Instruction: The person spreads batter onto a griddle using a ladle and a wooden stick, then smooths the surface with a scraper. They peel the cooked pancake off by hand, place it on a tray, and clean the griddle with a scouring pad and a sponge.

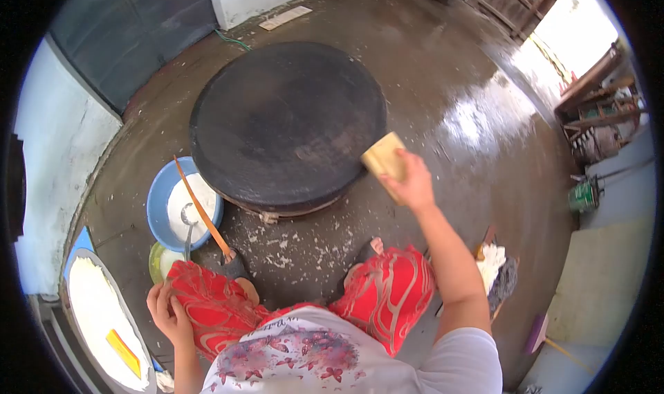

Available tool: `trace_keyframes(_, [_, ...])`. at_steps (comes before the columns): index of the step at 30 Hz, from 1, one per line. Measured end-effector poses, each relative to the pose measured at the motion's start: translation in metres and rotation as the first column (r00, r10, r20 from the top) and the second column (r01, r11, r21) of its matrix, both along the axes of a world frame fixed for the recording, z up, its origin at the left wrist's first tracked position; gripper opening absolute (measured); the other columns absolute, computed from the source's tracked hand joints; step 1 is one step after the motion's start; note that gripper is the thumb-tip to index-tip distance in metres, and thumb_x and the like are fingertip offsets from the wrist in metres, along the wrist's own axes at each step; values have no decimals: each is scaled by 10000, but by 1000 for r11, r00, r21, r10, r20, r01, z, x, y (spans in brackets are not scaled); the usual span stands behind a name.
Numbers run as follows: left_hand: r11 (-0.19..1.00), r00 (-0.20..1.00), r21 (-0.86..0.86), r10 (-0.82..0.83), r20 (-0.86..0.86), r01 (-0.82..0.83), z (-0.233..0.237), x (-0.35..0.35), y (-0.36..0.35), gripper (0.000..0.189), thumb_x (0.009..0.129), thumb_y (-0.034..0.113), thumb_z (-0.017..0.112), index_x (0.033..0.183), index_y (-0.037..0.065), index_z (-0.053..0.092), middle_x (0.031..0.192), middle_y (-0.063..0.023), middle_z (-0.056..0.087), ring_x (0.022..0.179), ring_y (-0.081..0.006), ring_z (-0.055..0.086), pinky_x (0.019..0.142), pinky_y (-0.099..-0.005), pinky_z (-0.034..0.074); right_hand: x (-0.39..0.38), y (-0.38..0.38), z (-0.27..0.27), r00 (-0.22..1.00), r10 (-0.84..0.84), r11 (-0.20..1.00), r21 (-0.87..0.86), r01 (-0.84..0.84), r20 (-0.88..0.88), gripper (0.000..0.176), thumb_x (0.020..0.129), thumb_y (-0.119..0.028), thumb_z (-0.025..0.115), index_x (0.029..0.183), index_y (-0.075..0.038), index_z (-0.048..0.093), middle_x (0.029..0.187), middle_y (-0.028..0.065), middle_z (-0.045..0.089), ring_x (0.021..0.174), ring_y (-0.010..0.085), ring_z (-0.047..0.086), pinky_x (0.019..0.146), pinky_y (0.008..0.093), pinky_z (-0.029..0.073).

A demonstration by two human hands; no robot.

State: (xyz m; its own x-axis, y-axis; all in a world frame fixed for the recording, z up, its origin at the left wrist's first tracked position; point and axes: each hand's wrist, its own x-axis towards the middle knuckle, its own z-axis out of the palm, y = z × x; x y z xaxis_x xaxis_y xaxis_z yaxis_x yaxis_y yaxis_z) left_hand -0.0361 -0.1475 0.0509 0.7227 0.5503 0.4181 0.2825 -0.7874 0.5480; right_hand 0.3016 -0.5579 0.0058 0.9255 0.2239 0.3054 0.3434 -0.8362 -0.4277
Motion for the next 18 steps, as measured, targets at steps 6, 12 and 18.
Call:
trace_keyframes(6, [999, 995, 0, 34, -90, -34, 6, -6, 8, 252, 761, 1, 476, 995, -34, 562, 1055, -169, 499, 987, -302, 494, 861, -369, 390, 105, 56, -35, 984, -33, 964, -253, 77, 174, 536, 658, -372, 705, 1151, -201, 580, 1085, 208, 541, 951, 356, 549, 831, 413, 452])
trace_keyframes(12, [999, 975, 35, -8, -224, 16, 31, 31, 25, 324, 824, 212, 528, 1033, -30, 580, 1046, -186, 546, 940, -346, 523, 822, -425, 416, 263, 90, -31, 917, -391, 840, -435, 323, -75, 548, 756, -464, 594, 1251, -250, 494, 1083, 155, 545, 973, 320, 562, 840, 412, 447])
trace_keyframes(18, [999, 959, -18, -33, -282, 30, 26, 46, 40, 377, 829, 273, 520, 1022, -45, 583, 1020, -192, 549, 923, -346, 527, 811, -431, 419, 386, 201, -22, 877, -464, 793, -501, 347, -126, 508, 826, -422, 516, 1292, -237, 435, 1242, 67, 516, 1131, 248, 497, 923, 389, 410])
